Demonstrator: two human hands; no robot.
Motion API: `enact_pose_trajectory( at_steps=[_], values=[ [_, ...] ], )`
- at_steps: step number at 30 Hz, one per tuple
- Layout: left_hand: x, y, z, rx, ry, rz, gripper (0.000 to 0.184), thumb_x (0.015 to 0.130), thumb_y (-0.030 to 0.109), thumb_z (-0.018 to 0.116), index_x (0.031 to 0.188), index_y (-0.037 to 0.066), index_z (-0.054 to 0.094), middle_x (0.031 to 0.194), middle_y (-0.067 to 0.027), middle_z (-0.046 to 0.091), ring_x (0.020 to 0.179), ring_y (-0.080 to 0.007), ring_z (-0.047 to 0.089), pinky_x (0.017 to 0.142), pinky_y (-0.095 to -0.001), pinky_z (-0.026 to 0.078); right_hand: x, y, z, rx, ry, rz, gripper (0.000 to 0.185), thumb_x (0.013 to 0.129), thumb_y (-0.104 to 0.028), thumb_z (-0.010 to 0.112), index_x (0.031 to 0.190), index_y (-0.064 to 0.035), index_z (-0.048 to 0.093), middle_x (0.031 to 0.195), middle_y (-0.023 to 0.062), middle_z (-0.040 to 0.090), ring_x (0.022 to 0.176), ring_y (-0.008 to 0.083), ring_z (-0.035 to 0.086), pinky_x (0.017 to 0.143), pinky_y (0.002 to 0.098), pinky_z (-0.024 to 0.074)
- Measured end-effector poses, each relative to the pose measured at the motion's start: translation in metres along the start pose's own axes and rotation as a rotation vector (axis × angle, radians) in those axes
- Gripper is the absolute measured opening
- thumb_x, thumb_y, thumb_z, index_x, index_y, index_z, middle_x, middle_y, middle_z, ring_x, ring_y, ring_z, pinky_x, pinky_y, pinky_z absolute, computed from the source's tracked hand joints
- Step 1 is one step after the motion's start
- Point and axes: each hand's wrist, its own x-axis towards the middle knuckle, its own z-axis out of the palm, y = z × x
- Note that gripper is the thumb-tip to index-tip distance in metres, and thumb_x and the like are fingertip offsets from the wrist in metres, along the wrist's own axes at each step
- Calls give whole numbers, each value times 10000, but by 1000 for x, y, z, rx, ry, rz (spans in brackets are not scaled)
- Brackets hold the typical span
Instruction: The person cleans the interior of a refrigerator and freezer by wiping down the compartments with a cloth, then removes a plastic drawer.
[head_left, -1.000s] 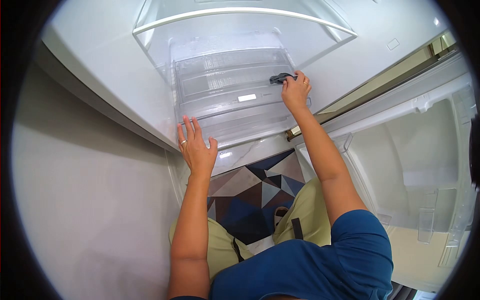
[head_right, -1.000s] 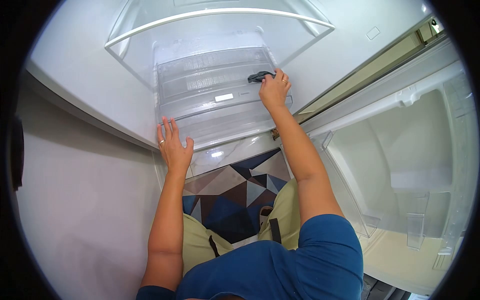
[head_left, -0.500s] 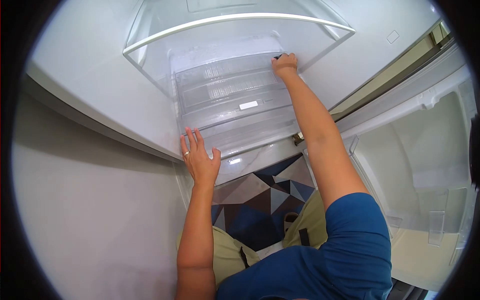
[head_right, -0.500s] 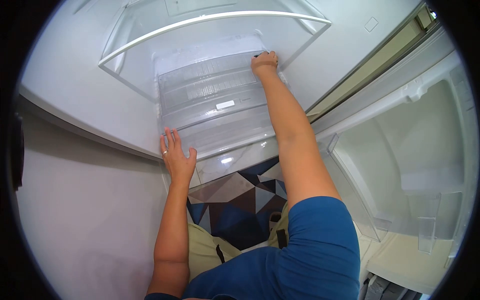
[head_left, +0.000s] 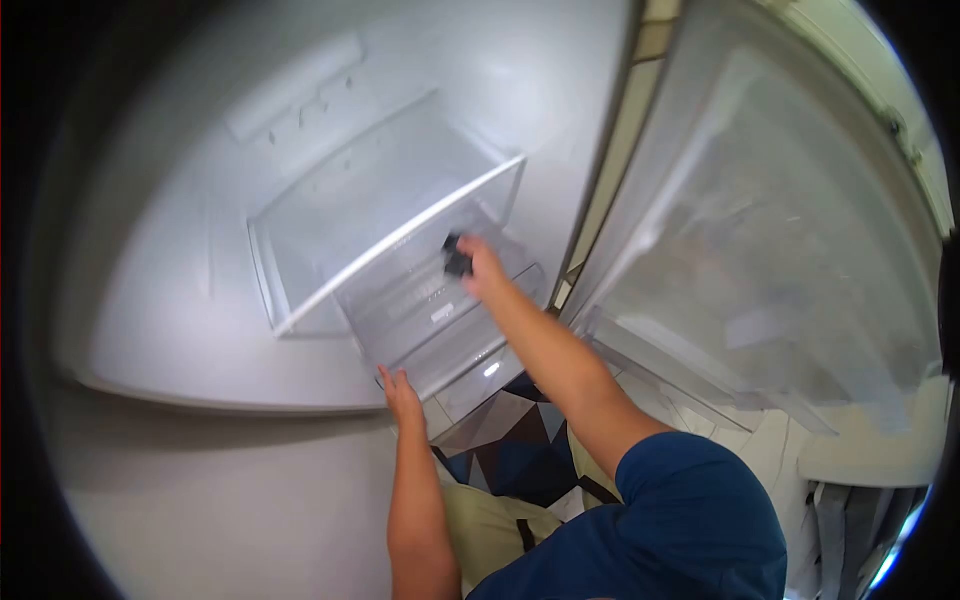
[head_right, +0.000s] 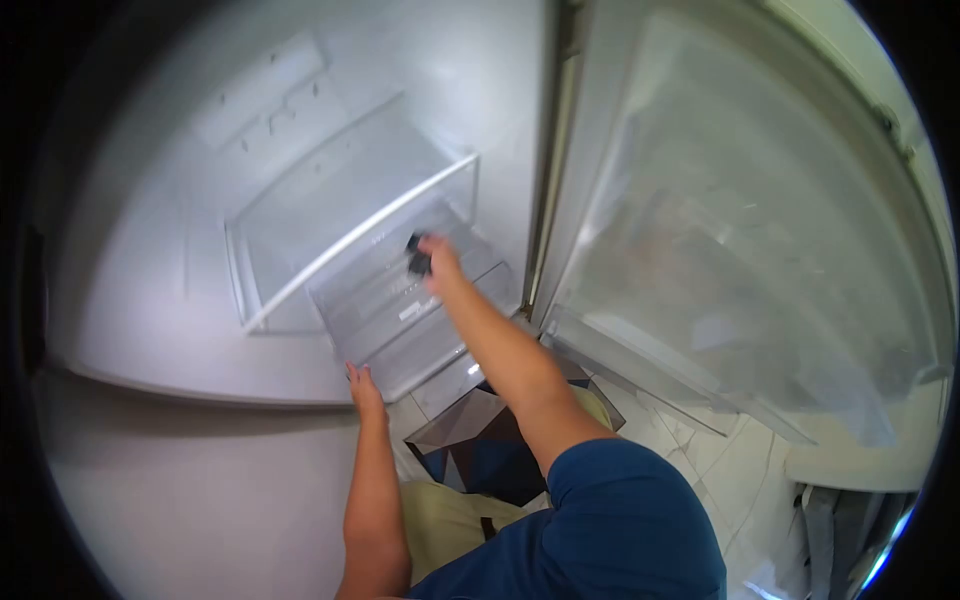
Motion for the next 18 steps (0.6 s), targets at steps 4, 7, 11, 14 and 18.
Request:
enact_pose_trajectory(
  at_steps=[4, 7, 11, 14, 18],
  values=[
    [-37, 149, -14, -1197, -158, -708, 561, 919, 426, 390, 1374, 99, 355, 1397, -116, 391, 1280, -257, 366, 1077, -436, 263, -168, -37, 50, 383, -229, 478, 309, 775, -75, 551, 1084, -66, 575, 930, 110, 609, 776, 255, 588, 696, 362, 513],
    [-85, 271, -49, -1566, -293, -678, 566, 944, 446, 310, 1392, 99, 317, 1404, -121, 374, 1291, -261, 348, 1090, -419, 233, -264, -83, 84, 314, -105, 371, 220, 836, -158, 573, 1027, -47, 571, 935, 117, 613, 855, 233, 583, 809, 356, 480],
    [-150, 413, -112, -1302, -481, -421, 561, 967, 405, 250, 1431, 91, 249, 1464, -151, 265, 1316, -273, 304, 1102, -393, 184, -366, -191, 132, -553, -198, -71, 196, 865, -181, 586, 993, -35, 561, 997, 96, 591, 900, 178, 569, 839, 311, 456],
    [-190, 503, -136, -924, -651, 99, 582, 973, 386, 246, 1454, 67, 170, 1475, -189, 229, 1341, -288, 263, 1100, -385, 157, -435, -251, 181, -672, -28, -484, 174, 884, -155, 581, 987, -19, 548, 1072, 78, 552, 915, 140, 553, 818, 268, 448],
    [-191, 647, -145, -636, -596, 704, 581, 965, 305, 278, 1446, 10, 140, 1477, -236, 187, 1370, -337, 178, 1106, -407, 97, -454, -379, 246, -296, 84, -396, 187, 888, -193, 591, 1001, -49, 550, 979, 61, 594, 882, 128, 543, 775, 262, 448]
  ],
)
